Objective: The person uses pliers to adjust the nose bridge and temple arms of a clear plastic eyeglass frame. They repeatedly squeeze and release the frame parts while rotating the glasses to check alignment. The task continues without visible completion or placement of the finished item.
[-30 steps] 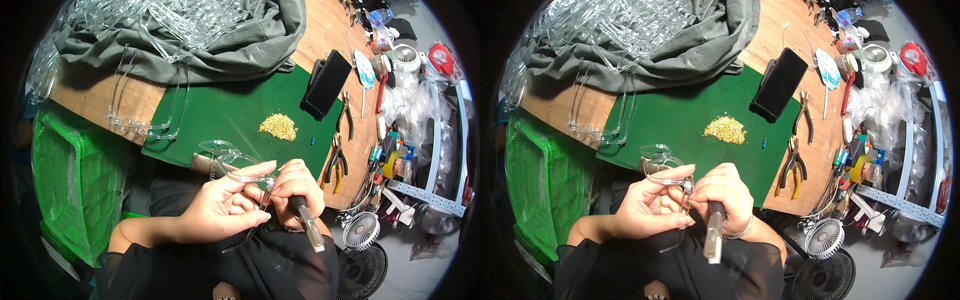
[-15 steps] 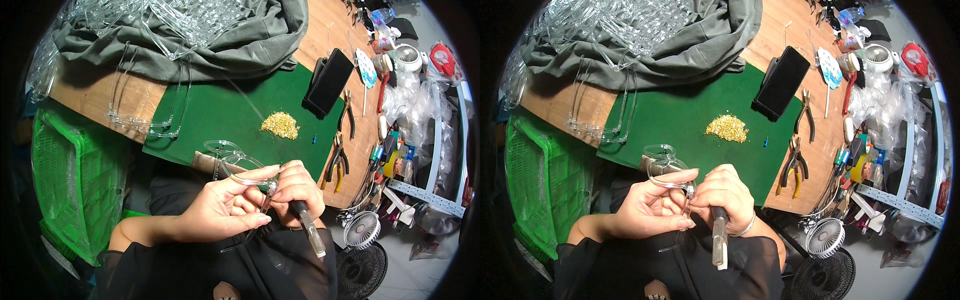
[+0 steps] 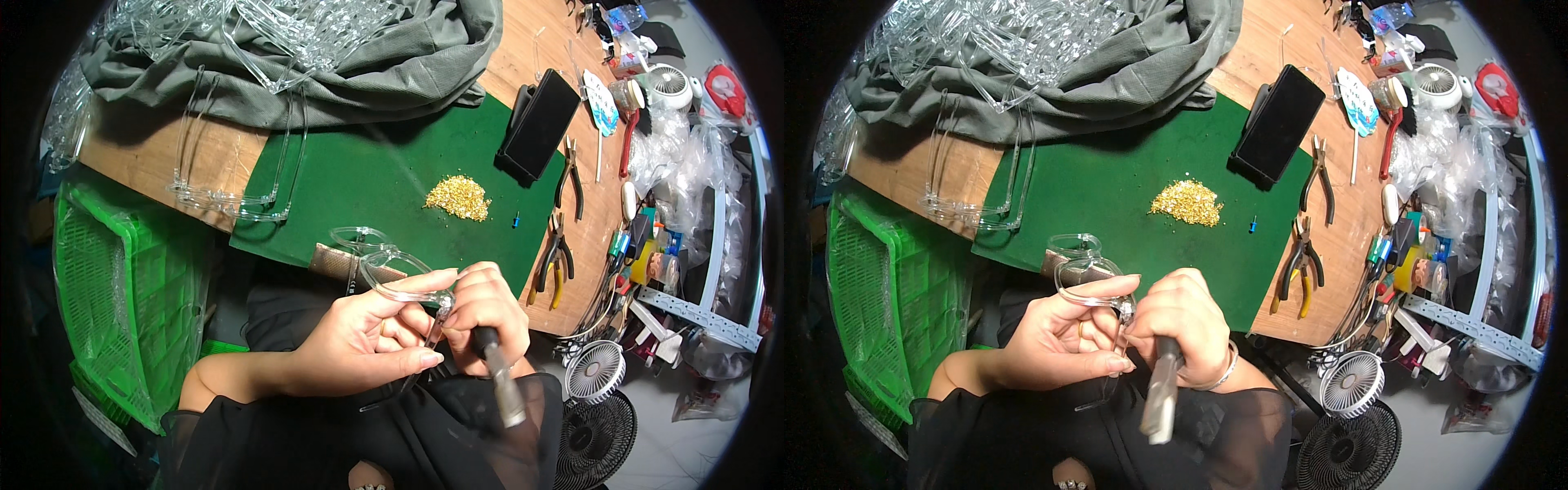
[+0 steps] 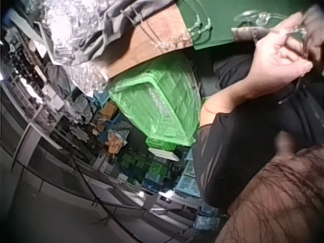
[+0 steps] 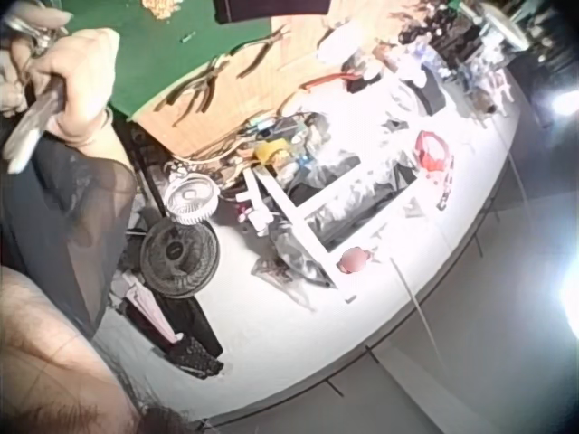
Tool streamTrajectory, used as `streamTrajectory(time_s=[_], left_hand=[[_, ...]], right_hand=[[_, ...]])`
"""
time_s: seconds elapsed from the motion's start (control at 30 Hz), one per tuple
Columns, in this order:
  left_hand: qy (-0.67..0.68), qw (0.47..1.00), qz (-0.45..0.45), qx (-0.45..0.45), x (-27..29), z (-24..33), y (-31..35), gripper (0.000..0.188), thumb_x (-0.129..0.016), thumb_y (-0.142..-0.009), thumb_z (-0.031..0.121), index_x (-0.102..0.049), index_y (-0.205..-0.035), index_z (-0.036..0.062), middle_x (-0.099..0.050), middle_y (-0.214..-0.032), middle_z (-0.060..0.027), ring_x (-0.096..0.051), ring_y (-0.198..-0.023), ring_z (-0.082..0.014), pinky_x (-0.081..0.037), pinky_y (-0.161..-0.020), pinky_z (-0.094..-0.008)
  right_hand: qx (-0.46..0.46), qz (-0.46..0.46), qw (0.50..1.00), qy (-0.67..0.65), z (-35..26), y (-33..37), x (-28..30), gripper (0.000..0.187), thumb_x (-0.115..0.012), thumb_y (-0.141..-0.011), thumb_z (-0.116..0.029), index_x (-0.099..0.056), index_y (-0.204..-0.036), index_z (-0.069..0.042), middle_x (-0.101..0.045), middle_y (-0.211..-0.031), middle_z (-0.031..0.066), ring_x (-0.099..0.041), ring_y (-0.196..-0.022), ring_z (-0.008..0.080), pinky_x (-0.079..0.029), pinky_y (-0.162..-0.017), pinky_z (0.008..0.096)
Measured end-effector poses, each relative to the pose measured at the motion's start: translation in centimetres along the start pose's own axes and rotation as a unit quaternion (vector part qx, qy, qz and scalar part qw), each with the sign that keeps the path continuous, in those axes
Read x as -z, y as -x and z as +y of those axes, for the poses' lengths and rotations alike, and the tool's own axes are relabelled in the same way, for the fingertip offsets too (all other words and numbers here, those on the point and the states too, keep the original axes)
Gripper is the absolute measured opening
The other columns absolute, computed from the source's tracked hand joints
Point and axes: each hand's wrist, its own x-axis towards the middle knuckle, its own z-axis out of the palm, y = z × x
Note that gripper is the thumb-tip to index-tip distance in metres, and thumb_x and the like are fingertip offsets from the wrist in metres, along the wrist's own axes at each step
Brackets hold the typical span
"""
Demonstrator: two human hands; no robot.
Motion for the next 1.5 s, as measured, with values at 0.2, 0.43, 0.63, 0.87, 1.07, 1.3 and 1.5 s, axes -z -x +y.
streamTrajectory(time_s=[0.2, 0.43, 0.63, 0.87, 1.07, 1.3, 1.5], left_hand=[[0.015, 1.0, 0.003, 0.006, -0.2, 0.1, -0.1, 0.071, -0.06, -0.076, -0.014, -0.027, -0.137, 0.0017, -0.058, -0.096, -0.0114, -0.06, -0.09, -0.0156, -0.051, -0.081, -0.027], [0.064, 0.998, -0.016, 0.005, 0.2, -0.1, 0.0, 0.069, -0.06, -0.076, -0.015, -0.03, -0.136, 0.0023, -0.058, -0.093, -0.011, -0.06, -0.089, -0.017, -0.051, -0.081, -0.0296], [0.067, 0.998, -0.018, -0.004, 0.2, -0.2, 0.1, 0.069, -0.06, -0.076, -0.015, -0.03, -0.136, 0.0019, -0.057, -0.094, -0.0108, -0.059, -0.092, -0.0167, -0.05, -0.083, -0.0296], [0.048, 0.999, -0.015, -0.007, 0.2, -0.3, 0.1, 0.069, -0.06, -0.076, -0.015, -0.03, -0.136, 0.0014, -0.057, -0.095, -0.0097, -0.057, -0.093, -0.0143, -0.049, -0.083, -0.0278], [0.023, 1.0, -0.016, -0.01, 0.1, -0.2, 0.1, 0.069, -0.06, -0.076, -0.015, -0.03, -0.136, 0.0012, -0.057, -0.094, -0.0087, -0.057, -0.091, -0.0127, -0.048, -0.083, -0.0262], [0.002, 1.0, -0.012, -0.016, 0.2, -0.1, 0.1, 0.067, -0.059, -0.077, -0.013, -0.03, -0.136, 0.0008, -0.058, -0.096, -0.0108, -0.058, -0.09, -0.0129, -0.049, -0.082, -0.0255], [-0.014, 0.999, 0.004, -0.031, -0.2, 0.6, 0.7, 0.063, -0.057, -0.08, -0.008, -0.031, -0.137, 0.0018, -0.059, -0.096, -0.0062, -0.055, -0.083, -0.0049, -0.043, -0.071, -0.0169]], right_hand=[[-0.019, 0.048, 0.998, -0.02, -0.1, 0.3, -0.7, 0.016, -0.07, -0.072, -0.004, -0.056, -0.081, -0.006, -0.057, -0.073, 0.006, -0.056, -0.063, 0.0218, -0.044, -0.06, 0.0325], [0.013, 0.014, 0.999, -0.025, 0.1, 0.1, -0.4, 0.018, -0.072, -0.072, -0.007, -0.057, -0.081, -0.007, -0.059, -0.074, 0.0051, -0.056, -0.065, 0.0206, -0.045, -0.065, 0.0343], [0.006, 0.027, 0.999, -0.029, 0.1, 0.3, -0.6, 0.017, -0.072, -0.072, -0.008, -0.057, -0.081, -0.008, -0.059, -0.074, 0.0039, -0.056, -0.066, 0.0201, -0.045, -0.067, 0.0353], [0.016, 0.004, 1.0, -0.012, 0.2, 0.2, -0.2, 0.018, -0.072, -0.071, -0.008, -0.057, -0.08, -0.008, -0.058, -0.073, 0.0029, -0.056, -0.065, 0.0197, -0.045, -0.067, 0.0355], [0.009, 0.001, 1.0, -0.01, 0.1, 0.3, 0.0, 0.019, -0.073, -0.07, -0.007, -0.057, -0.08, -0.008, -0.058, -0.074, 0.0027, -0.056, -0.066, 0.0197, -0.045, -0.068, 0.0355], [0.012, -0.01, 1.0, 0.001, 0.0, 0.2, 0.2, 0.019, -0.073, -0.071, -0.011, -0.058, -0.082, -0.007, -0.06, -0.075, 0.0036, -0.057, -0.069, 0.021, -0.045, -0.069, 0.0366], [-0.106, -0.163, 0.972, 0.13, -0.8, 0.6, 3.5, 0.031, -0.07, -0.065, -0.007, -0.054, -0.091, -0.003, -0.058, -0.089, 0.0121, -0.057, -0.082, 0.0294, -0.045, -0.074, 0.0366]])
